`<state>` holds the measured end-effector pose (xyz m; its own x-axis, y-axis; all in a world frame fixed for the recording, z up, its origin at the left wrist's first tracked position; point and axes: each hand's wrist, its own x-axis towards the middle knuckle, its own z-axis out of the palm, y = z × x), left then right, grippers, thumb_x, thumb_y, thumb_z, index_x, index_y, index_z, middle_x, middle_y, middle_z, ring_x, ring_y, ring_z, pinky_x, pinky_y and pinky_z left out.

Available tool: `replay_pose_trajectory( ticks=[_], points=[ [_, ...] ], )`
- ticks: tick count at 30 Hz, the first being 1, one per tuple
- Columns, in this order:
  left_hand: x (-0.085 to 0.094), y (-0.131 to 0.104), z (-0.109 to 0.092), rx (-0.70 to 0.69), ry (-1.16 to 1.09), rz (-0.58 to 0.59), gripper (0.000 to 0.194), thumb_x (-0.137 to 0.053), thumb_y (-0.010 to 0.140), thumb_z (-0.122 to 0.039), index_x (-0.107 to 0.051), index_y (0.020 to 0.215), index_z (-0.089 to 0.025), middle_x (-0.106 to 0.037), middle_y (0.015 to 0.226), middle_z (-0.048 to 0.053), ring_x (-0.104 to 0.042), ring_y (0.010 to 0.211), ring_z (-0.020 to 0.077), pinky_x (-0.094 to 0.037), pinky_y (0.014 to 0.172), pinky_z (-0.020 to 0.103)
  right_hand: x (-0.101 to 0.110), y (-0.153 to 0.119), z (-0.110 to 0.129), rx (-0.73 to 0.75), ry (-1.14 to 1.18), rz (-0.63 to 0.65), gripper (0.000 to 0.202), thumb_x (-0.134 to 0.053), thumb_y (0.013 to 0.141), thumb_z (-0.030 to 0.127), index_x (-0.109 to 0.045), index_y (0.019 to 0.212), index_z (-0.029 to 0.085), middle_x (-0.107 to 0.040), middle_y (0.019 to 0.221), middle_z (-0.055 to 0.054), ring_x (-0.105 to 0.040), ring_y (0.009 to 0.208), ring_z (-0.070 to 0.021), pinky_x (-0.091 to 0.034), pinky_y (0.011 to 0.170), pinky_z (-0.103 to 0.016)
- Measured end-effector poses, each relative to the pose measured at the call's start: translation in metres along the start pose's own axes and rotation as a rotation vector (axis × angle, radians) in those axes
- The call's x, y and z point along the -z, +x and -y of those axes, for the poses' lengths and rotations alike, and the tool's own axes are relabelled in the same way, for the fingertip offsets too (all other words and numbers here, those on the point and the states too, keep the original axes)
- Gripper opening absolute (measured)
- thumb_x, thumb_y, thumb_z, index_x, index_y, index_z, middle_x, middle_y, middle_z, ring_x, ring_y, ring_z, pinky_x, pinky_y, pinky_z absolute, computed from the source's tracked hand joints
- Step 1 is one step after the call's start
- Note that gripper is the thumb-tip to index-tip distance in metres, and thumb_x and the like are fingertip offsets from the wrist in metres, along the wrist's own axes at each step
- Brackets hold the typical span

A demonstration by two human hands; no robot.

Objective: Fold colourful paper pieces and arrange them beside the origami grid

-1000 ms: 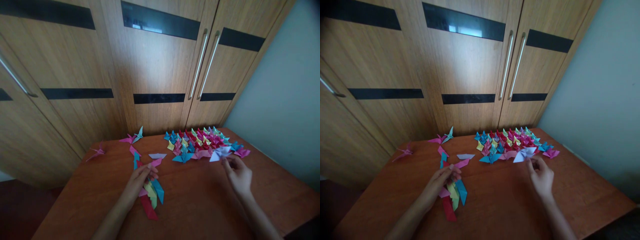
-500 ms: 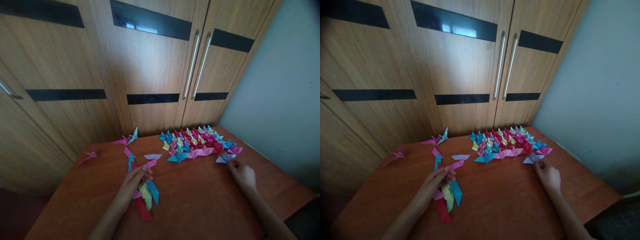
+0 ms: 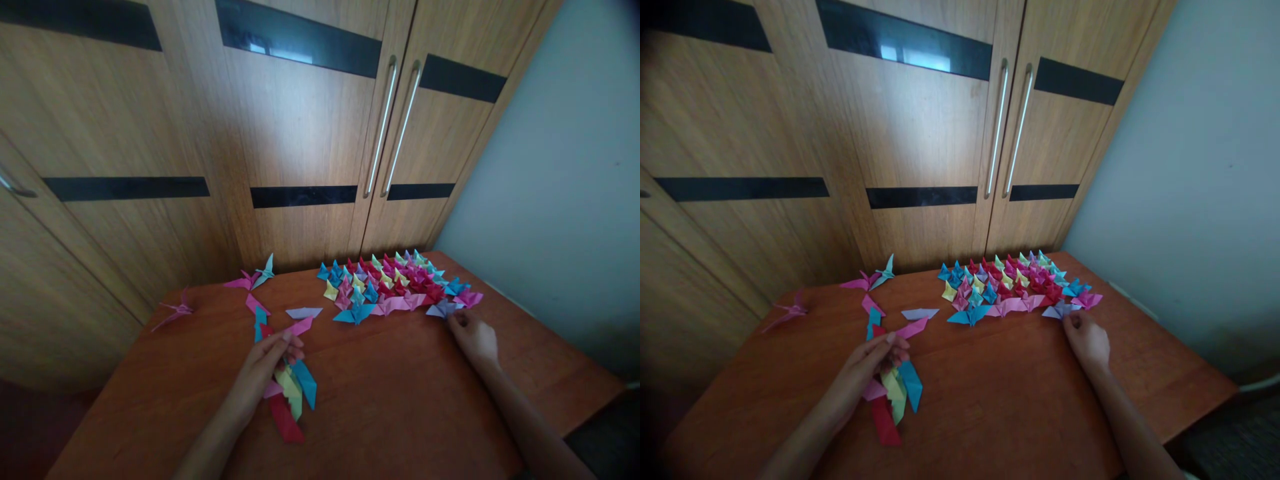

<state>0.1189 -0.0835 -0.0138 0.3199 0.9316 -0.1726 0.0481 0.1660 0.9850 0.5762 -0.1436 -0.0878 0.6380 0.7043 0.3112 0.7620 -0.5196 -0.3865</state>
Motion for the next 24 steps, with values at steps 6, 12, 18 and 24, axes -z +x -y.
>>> replay_pose_trajectory(
  ticks=[6, 12, 18, 24],
  points=[
    [-0.0008, 0.0006, -0.0001, 0.013, -0.021, -0.01, 0.036, -0.058, 0.078, -0.05, -0.069, 0.079, -0.016, -0.07, 0.071, 0.006, -0.058, 0.063, 0.0165, -0.04, 0.056, 0.023, -0.0032, 0.0028, -0.0017, 0.001, -0.018, -0.005, 0.033, -0.047, 0.081, 0.044, -0.065, 0.093, 0.02, -0.071, 0.085, -0.01, -0.066, 0.075, -0.0264, -0.04, 0.056, -0.028],
    [0.0006, 0.0018, 0.0022, -0.011, -0.01, 0.007, 0.036, -0.055, 0.08, -0.049, -0.069, 0.08, -0.016, -0.07, 0.071, 0.006, -0.058, 0.063, 0.0157, -0.039, 0.054, 0.022, -0.0028, 0.0024, 0.0003, 0.012, -0.03, -0.024, 0.033, -0.047, 0.08, 0.043, -0.066, 0.092, 0.019, -0.071, 0.08, -0.01, -0.066, 0.074, -0.0266, -0.039, 0.056, -0.028],
    [0.0001, 0.0002, -0.0003, -0.005, -0.006, 0.0, 0.035, -0.056, 0.08, -0.049, -0.069, 0.081, -0.016, -0.07, 0.071, 0.005, -0.057, 0.063, 0.015, -0.037, 0.053, 0.022, -0.0027, 0.0, -0.0003, 0.034, -0.007, -0.011, 0.031, -0.047, 0.08, 0.044, -0.064, 0.091, 0.02, -0.071, 0.081, -0.009, -0.066, 0.073, -0.0251, -0.04, 0.058, -0.028],
    [-0.0009, -0.0009, -0.0024, 0.001, -0.003, 0.0, 0.035, -0.055, 0.08, -0.048, -0.068, 0.081, -0.016, -0.07, 0.071, 0.005, -0.057, 0.063, 0.0147, -0.039, 0.056, 0.022, -0.0031, -0.0015, -0.0024, 0.055, 0.108, 0.029, 0.031, -0.047, 0.08, 0.046, -0.062, 0.089, 0.021, -0.07, 0.077, -0.005, -0.066, 0.072, -0.0235, -0.042, 0.06, -0.027]
  ],
)
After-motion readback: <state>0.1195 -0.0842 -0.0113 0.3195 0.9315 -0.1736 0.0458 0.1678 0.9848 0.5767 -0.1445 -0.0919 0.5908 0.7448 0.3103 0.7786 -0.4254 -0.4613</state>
